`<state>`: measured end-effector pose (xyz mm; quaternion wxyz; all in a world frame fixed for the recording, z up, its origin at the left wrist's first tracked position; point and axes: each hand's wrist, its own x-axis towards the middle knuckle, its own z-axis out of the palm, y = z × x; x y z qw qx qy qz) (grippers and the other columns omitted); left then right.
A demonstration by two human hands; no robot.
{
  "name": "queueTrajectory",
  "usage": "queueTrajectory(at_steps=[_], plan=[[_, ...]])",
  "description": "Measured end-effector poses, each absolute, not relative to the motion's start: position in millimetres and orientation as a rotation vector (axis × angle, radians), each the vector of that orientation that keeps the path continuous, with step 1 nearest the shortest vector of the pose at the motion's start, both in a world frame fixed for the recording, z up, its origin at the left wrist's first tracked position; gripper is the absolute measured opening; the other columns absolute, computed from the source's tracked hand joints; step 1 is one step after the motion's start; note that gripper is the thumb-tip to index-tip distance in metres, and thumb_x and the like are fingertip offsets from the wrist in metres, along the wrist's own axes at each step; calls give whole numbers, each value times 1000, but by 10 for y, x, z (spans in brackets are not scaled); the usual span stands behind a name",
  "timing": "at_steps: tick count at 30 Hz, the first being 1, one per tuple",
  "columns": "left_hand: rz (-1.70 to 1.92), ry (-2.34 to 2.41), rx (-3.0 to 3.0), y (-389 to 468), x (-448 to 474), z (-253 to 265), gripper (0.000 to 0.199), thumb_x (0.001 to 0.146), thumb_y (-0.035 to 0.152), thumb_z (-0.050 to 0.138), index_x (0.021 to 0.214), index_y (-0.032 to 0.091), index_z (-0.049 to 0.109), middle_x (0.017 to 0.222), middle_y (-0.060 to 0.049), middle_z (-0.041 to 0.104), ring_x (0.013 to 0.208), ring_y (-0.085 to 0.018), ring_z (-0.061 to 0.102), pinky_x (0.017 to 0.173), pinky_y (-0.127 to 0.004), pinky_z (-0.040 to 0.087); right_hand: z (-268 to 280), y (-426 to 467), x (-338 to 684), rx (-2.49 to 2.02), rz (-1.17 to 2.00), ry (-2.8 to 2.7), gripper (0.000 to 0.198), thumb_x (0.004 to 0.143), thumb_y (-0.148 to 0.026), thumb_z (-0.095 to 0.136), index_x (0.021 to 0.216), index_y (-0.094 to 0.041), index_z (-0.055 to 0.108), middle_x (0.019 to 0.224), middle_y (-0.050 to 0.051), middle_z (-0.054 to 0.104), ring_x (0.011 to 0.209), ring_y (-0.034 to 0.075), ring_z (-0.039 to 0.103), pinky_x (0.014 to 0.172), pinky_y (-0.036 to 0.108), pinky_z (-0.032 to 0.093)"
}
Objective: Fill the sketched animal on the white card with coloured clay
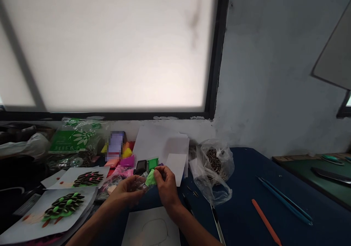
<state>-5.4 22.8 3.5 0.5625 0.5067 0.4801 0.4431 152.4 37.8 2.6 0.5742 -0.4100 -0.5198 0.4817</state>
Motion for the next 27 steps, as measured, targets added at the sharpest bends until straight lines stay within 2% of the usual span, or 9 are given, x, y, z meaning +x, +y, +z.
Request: queueTrajectory(at_steps=[2,6,10,13,16,18,21,24,27], plan=[[1073,1115,1212,232,-66,28,28,53,22,74,79,17,64,60,3,63,39,-8,48,38,-18,31,45,374,1537,-954,1196,-1253,35,72,-47,74,86,-16,70,71,0,61,64,15,53,58,24,42],[1114,1100,1239,241,-69,-2,26,54,24,75,76,16,65,57,3,62,38,-6,44,37,-17,28,57,379,1566,-940,1334,-1300,28,63,-39,81,72,-15,69,64,-1,62,59,14,53,54,23,40],[1158,1147,1234,283,-63,-53,40,61,51,77,74,16,63,60,1,63,33,-5,41,34,-18,26,41,389,1559,-903,1339,-1213,32,64,-43,81,74,-16,66,68,-1,62,64,14,55,61,25,44],[1177,1206,1217,312,-74,-93,51,60,65,74,70,17,59,65,-2,67,33,-7,46,33,-18,27,21,399,1541,-895,1310,-1111,38,65,-48,80,78,-17,63,74,0,62,70,15,58,67,26,48],[1192,1277,1233,320,-80,-126,54,62,69,70,75,17,61,73,-5,69,43,-12,57,38,-20,36,4,414,1542,-922,1299,-1013,43,65,-53,78,81,-18,59,81,2,63,73,17,61,71,29,50],[1199,1330,1268,328,-83,-139,54,66,68,66,81,17,63,77,-5,69,50,-14,62,44,-22,43,4,423,1555,-946,1305,-973,44,66,-54,76,83,-18,58,82,3,64,71,17,63,71,30,51],[1193,1411,1348,357,-111,-134,49,70,61,61,86,15,65,72,-4,67,55,-16,63,50,-24,46,21,426,1574,-975,1312,-956,42,67,-52,75,85,-18,57,82,3,65,68,16,63,68,29,51],[1176,1542,1495,373,-195,-97,37,75,44,57,96,14,65,68,-3,65,62,-20,63,56,-27,47,47,417,1574,-1000,1327,-970,39,68,-50,74,84,-17,58,80,1,63,63,14,61,59,25,48],[1134,1742,1675,343,-288,-49,29,78,27,55,100,13,66,73,-7,66,75,-28,65,71,-39,48,69,402,1562,-1016,1362,-1004,38,66,-48,75,82,-17,60,76,0,61,59,13,59,55,25,47]])
